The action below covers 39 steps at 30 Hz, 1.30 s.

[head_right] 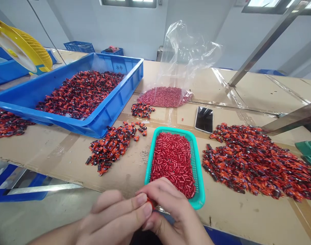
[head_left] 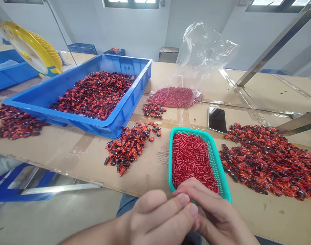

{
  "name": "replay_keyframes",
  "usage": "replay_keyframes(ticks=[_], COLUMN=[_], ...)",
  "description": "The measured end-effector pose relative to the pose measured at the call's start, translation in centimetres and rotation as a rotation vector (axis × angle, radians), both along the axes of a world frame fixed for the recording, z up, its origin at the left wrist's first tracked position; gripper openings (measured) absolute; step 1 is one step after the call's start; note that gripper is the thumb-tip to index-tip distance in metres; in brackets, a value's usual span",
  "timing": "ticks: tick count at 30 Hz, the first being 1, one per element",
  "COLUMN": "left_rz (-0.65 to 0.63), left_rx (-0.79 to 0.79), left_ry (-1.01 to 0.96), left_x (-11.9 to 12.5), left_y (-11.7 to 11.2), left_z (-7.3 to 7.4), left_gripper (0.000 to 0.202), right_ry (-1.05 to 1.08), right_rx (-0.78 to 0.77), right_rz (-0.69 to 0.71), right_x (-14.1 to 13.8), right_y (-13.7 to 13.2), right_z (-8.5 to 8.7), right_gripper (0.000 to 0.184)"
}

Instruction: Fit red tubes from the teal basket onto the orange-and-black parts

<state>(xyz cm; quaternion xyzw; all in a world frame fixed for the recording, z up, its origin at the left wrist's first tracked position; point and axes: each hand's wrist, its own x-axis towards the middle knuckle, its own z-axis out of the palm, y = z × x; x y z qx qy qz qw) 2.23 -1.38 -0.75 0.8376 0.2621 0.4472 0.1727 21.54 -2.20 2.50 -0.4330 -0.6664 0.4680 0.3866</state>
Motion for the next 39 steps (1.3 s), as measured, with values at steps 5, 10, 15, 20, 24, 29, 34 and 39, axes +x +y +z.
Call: replay_keyframes(ticks=[5,10,15,20,24,29,34,39], left_rz=[-0.093,0.150,0.113,0.027,-0.016,-0.048,-0.053,-0.005], left_rx=[0.314,0.178,0.068,-0.065,-0.215,-0.469,-0.590,-0.547], left_ry=[0.097,0.515,0.604,0.493,0.284,0.048,-0.078,-0.191], left_x=[1.3,0.2,-1.1,-1.1,-0.9,-0.5,-1.0,-1.6], left_y=[5.9,12.4,16.5,16.7,14.1,10.1,7.9,6.1], left_z=[0.6,-0.8,-2.0,-2.0,-1.2,0.1,0.1,-0.5], left_gripper=[0.018,0.023,0.027,0.026,0.020,0.013,0.010,0.020], right_ry=[-0.282,-0.961,-1.181,-1.087,-0.966,-0.949,-0.886,-0.741], right_rx=[0.254,0.519,0.491,0.581,0.609,0.562,0.543,0.541], right_rz=[-0.271,-0.651,-0.734,-0.705,-0.384,-0.185,-0.155,-0.228], right_x=[2.3,10.7,16.3,13.0,7.9,4.9,5.1,4.4], right_y=[0.4,0.9,1.0,1.3,2.5,4.3,4.6,3.2], right_z=[-2.3,-6.0,-8.0,-6.7,-6.1,-7.0,-7.0,-4.4], right_gripper=[0.021,0.055,0.073,0.059,0.032,0.022,0.021,0.013])
